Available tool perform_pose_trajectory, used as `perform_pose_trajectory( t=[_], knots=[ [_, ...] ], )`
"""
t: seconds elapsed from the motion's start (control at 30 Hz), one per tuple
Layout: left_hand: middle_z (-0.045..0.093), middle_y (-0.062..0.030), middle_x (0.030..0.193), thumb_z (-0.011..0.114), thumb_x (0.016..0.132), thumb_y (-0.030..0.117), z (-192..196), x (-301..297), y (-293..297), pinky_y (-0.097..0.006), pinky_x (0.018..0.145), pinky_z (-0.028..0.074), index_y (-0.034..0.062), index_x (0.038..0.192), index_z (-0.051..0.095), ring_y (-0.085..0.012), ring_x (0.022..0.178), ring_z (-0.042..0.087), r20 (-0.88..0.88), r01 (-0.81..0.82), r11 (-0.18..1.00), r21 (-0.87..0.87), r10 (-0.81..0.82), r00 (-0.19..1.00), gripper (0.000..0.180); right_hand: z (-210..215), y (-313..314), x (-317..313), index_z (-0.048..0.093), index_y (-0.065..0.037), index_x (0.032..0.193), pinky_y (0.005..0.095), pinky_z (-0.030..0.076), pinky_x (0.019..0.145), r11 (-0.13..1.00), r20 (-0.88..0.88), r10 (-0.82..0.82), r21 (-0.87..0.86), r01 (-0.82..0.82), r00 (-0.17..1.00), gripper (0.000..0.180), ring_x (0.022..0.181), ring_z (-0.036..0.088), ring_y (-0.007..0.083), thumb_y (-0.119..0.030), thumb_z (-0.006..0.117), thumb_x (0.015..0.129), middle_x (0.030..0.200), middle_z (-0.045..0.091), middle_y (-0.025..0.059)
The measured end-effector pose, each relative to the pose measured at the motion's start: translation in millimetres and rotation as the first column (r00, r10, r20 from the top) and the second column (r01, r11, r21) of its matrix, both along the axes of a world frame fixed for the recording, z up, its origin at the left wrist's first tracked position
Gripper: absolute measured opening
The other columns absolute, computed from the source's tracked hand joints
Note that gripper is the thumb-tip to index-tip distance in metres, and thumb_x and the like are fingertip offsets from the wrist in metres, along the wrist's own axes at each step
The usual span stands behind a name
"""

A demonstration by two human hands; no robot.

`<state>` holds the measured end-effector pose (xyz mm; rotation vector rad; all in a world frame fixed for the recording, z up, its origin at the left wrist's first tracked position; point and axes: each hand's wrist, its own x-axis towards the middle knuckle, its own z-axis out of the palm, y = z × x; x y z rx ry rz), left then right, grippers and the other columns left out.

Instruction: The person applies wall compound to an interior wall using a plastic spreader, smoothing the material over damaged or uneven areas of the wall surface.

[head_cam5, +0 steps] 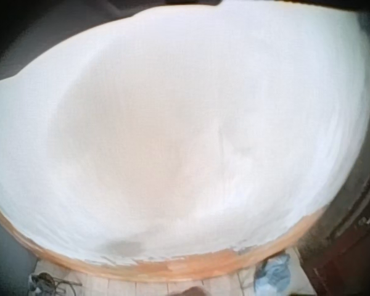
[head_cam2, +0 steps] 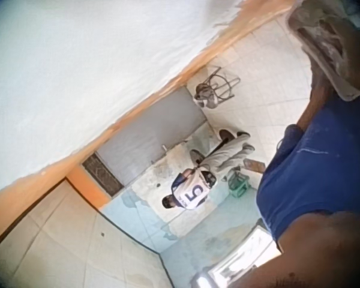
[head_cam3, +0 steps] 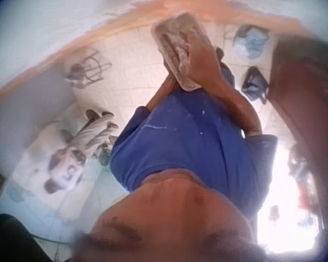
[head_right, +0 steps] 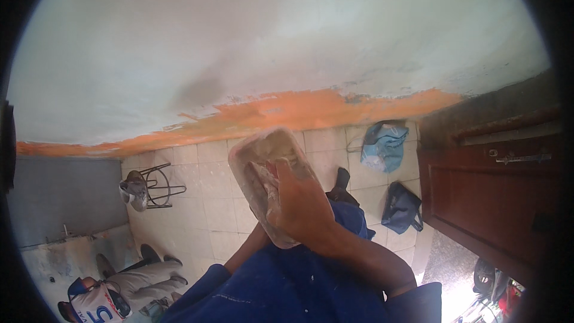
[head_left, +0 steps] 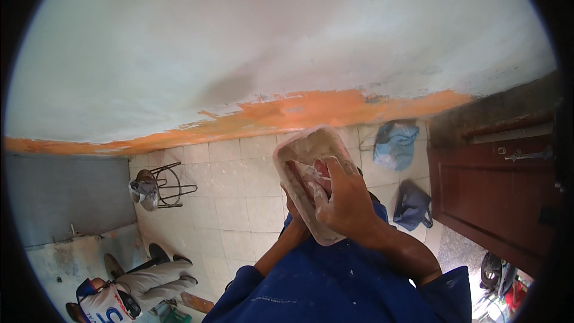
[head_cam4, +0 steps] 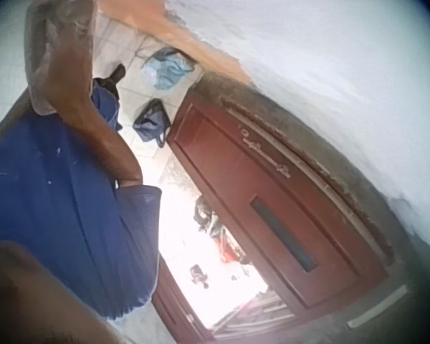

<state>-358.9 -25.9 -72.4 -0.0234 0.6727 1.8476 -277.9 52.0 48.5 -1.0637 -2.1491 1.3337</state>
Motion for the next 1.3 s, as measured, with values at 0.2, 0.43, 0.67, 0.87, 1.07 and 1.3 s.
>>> perform_pose_trajectory(
  t=[0.2,0.43,0.67,0.87,1.07,1.3],
  knots=[
    [0.037,-0.0084,0.131,0.047,0.094,0.031,14.5,4.6,2.7,-0.031,0.095,0.041,0.0127,0.144,0.015,-0.0181,0.116,0.044,-0.007,-0.019,0.999,0.028,0.019,1.0,0.062,-10.3,6.1,0.9,0.05,0.008,0.105,0.0411,0.049,0.074,0.995,-0.01,-0.077,-0.071,0.076,0.997,0.04,0.087,0.061,0.0418,-0.004,0.064,0.069,0.091,0.061,0.0265],
    [0.039,-0.0122,0.133,0.033,0.093,0.05,-40.6,0.0,-16.2,-0.039,0.097,0.041,0.01,0.141,0.024,-0.0248,0.117,0.045,0.046,0.087,0.996,0.031,-0.088,0.995,0.063,-18.1,13.5,13.0,0.053,0.006,0.1,0.0324,0.05,0.071,0.985,-0.013,-0.152,-0.087,0.15,0.988,0.035,0.077,0.065,0.0256,-0.004,0.067,0.069,0.084,0.064,0.0182],
    [0.049,-0.0083,0.118,0.043,0.096,0.034,-11.5,1.7,-0.9,-0.033,0.086,0.047,0.0082,0.127,0.039,-0.0199,0.106,0.052,0.19,0.032,0.999,0.023,-0.036,0.981,0.04,-16.2,30.2,40.8,0.055,0.006,0.097,0.0325,0.051,0.07,0.911,-0.103,-0.23,-0.371,0.177,0.968,0.027,0.08,0.064,0.022,-0.003,0.065,0.074,0.086,0.064,0.0157],
    [0.047,-0.0082,0.122,0.043,0.094,0.037,-23.2,-5.7,0.1,-0.041,0.091,0.043,0.0092,0.129,0.038,-0.0229,0.111,0.049,0.152,0.128,0.991,0.035,-0.132,0.979,0.045,-11.6,26.7,51.9,0.057,0.003,0.1,0.0273,0.052,0.069,0.54,-0.27,-0.575,-0.834,0.111,0.772,0.023,0.08,0.063,0.0139,-0.002,0.063,0.079,0.091,0.064,0.0092],
    [0.046,-0.008,0.126,0.044,0.093,0.041,-27.0,-14.2,8.1,-0.048,0.096,0.038,0.0103,0.132,0.037,-0.0258,0.115,0.047,0.087,0.356,0.929,0.099,-0.365,0.927,0.05,-37.7,19.6,77.3,0.057,0.002,0.104,0.0245,0.052,0.065,0.424,-0.431,-0.777,-0.897,-0.126,0.458,0.027,0.076,0.063,0.0138,-0.004,0.059,0.078,0.089,0.064,0.007],
    [0.043,-0.0077,0.13,0.048,0.09,0.041,-24.0,-29.3,8.3,-0.058,0.101,0.032,0.011,0.135,0.036,-0.0283,0.12,0.044,0.548,0.418,0.778,0.469,-0.628,0.553,0.055,-72.0,6.1,88.5,0.052,0.0,0.113,0.0359,0.051,0.08,0.492,-0.528,-0.829,-0.845,-0.209,0.183,0.036,0.09,0.063,0.0223,-0.004,0.059,0.077,0.1,0.062,0.0097]
  ],
)
